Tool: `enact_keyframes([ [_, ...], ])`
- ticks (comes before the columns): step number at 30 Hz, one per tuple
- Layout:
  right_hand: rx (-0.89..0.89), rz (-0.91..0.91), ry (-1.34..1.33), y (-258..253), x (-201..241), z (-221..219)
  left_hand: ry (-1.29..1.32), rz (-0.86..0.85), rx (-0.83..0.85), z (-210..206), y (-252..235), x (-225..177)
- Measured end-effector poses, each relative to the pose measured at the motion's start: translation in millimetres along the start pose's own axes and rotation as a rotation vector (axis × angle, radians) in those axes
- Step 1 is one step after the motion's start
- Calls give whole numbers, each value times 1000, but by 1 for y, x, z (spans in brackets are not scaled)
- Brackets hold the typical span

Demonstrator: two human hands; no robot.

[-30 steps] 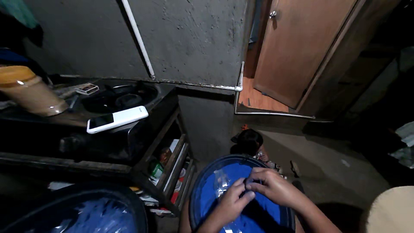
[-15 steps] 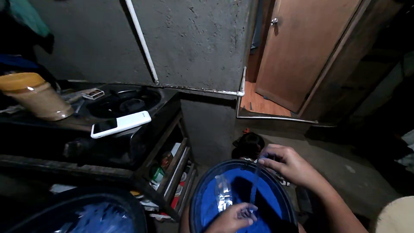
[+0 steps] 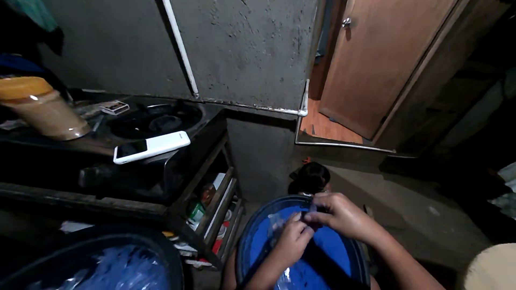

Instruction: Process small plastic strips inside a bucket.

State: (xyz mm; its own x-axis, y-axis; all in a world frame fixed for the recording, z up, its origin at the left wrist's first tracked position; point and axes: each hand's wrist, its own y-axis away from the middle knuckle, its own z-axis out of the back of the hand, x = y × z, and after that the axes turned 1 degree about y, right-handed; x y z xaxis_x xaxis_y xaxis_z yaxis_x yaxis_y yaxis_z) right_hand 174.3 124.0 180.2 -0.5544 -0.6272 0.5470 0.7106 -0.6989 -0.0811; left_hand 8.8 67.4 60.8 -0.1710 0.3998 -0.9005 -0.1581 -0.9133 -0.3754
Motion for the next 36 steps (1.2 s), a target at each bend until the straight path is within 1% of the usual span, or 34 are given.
enact_keyframes([
  [2, -163, 2, -15, 2, -3, 7, -92, 9, 46, -1, 0, 8],
  [4, -278, -13, -46, 5, -8, 19, -76, 55, 166, 0, 8, 23],
  [6, -320, -50, -87, 9, -11, 28, 52, 174, 287, 2, 19, 33],
  [8, -342, -90, -110, 12, -15, 33, 223, 351, 371, 3, 29, 37],
  [10, -353, -123, -110, 13, -17, 37, 360, 476, 406, 4, 37, 36],
  [11, -358, -133, -113, 14, -17, 39, 406, 503, 402, 5, 39, 36],
  [14, -385, -126, -106, 14, -19, 47, 546, 485, 360, 8, 42, 37],
  [17, -404, -118, -92, 15, -19, 52, 633, 433, 392, 13, 43, 37],
  [18, -388, -122, -95, 14, -17, 52, 648, 403, 419, 14, 42, 38],
  [20, -277, -129, -83, 10, -12, 46, 622, 334, 451, 12, 37, 36],
  [22, -175, -107, -34, 5, -7, 35, 599, 283, 431, 6, 28, 28],
  [24, -201, -101, -43, 2, -4, 31, 549, 252, 387, -1, 20, 18],
  [26, -307, -94, -97, -1, -7, 34, 533, 238, 356, -6, 13, 14],
  [28, -387, -84, -252, -5, -14, 32, 675, 277, 313, -8, 13, 14],
  [29, -374, -92, -361, -8, -19, 29, 771, 307, 287, -7, 12, 13],
  [30, -313, -116, -443, -8, -26, 25, 848, 335, 262, -6, 10, 12],
  [31, -216, -150, -487, -8, -32, 17, 902, 362, 246, -4, 9, 12],
  [33, -11, -178, -546, -7, -42, -4, 941, 398, 255, 1, 6, 13],
  [34, 47, -165, -583, -8, -45, -16, 939, 408, 274, 3, 5, 14],
  [35, 68, -153, -615, -8, -45, -24, 942, 416, 291, 5, 5, 16],
  [36, 51, -151, -639, -10, -44, -29, 946, 424, 310, 5, 6, 17],
])
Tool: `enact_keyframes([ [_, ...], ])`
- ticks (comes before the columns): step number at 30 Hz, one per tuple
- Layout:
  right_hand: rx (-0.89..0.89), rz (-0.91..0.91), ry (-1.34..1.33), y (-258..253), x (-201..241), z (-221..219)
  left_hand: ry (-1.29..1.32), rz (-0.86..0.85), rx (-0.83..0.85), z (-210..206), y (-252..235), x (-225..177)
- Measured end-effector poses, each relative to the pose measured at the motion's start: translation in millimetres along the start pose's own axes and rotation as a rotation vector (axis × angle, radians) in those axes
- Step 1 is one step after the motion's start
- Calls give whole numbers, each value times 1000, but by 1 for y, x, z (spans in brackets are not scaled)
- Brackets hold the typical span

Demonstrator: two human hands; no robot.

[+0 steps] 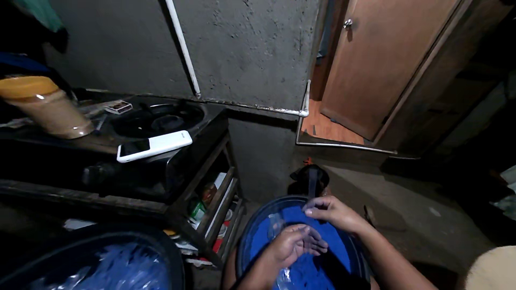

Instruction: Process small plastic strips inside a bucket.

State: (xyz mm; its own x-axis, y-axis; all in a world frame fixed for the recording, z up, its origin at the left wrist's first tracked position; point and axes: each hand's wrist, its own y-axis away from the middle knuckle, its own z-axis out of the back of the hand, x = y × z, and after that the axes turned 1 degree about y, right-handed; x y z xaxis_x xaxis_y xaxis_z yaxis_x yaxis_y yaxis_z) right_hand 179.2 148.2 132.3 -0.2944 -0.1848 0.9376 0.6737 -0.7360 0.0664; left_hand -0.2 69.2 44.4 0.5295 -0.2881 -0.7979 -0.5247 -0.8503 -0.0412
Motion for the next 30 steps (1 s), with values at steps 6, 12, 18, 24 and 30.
enact_keyframes([
  [6, -289, -7, 169, -2, 10, -3, 113, 40, 165, 10, 11, 10],
  [12, -451, -35, 507, 7, 27, -3, 192, 61, 265, 14, 19, 11],
  [18, -450, -54, 465, 10, 30, -6, -49, -29, 239, 1, 4, 0],
  [24, -354, 135, -44, 17, 1, -13, -224, -78, -53, -17, -8, -8],
  [30, -38, -55, -434, 29, -52, -62, -297, 87, -186, -6, 4, 9],
])
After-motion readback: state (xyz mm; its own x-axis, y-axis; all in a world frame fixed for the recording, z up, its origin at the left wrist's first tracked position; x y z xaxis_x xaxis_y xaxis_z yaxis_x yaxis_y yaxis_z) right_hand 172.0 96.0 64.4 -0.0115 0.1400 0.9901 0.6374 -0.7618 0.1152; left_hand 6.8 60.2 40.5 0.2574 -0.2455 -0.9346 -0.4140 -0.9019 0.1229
